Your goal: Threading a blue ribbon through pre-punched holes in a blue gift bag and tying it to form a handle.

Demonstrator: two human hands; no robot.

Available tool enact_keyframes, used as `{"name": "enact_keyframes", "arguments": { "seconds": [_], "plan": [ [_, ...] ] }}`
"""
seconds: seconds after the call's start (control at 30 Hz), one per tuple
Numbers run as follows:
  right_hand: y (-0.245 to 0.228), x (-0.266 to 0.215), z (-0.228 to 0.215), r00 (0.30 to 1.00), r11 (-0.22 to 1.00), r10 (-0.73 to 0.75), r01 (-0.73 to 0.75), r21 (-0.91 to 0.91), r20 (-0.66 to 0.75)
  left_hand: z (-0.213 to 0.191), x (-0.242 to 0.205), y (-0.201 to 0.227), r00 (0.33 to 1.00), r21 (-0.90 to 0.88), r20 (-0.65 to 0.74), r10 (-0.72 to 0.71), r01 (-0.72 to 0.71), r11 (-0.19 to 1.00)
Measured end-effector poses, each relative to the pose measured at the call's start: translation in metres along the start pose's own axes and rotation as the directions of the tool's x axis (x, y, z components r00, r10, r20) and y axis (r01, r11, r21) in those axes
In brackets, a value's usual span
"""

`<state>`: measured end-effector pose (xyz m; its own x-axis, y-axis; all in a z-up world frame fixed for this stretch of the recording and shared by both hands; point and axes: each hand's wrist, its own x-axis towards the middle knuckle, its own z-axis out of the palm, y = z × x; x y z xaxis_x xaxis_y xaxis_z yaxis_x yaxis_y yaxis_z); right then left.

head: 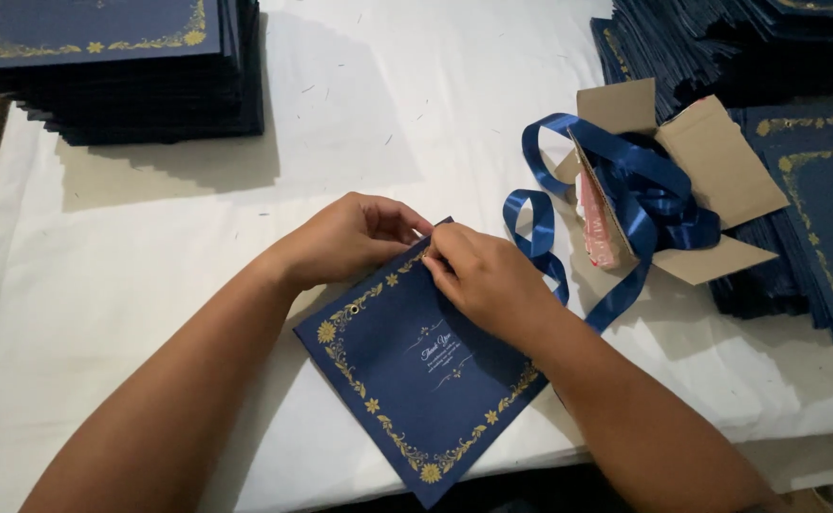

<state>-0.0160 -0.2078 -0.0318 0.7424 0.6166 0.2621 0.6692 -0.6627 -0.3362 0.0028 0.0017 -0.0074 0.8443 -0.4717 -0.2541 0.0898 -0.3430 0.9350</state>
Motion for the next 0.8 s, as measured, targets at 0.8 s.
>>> {"name": "enact_keyframes", "arguments": {
  "seconds": [0.8],
  "plan": [
    [-0.004,0.008,-0.022,0.998,0.989,0.068,-0.069,0.132,0.016,-0.007,0.018,-0.025,0.991,-0.248,-0.115,0.064,-0.091,0.964]
  ]
}}
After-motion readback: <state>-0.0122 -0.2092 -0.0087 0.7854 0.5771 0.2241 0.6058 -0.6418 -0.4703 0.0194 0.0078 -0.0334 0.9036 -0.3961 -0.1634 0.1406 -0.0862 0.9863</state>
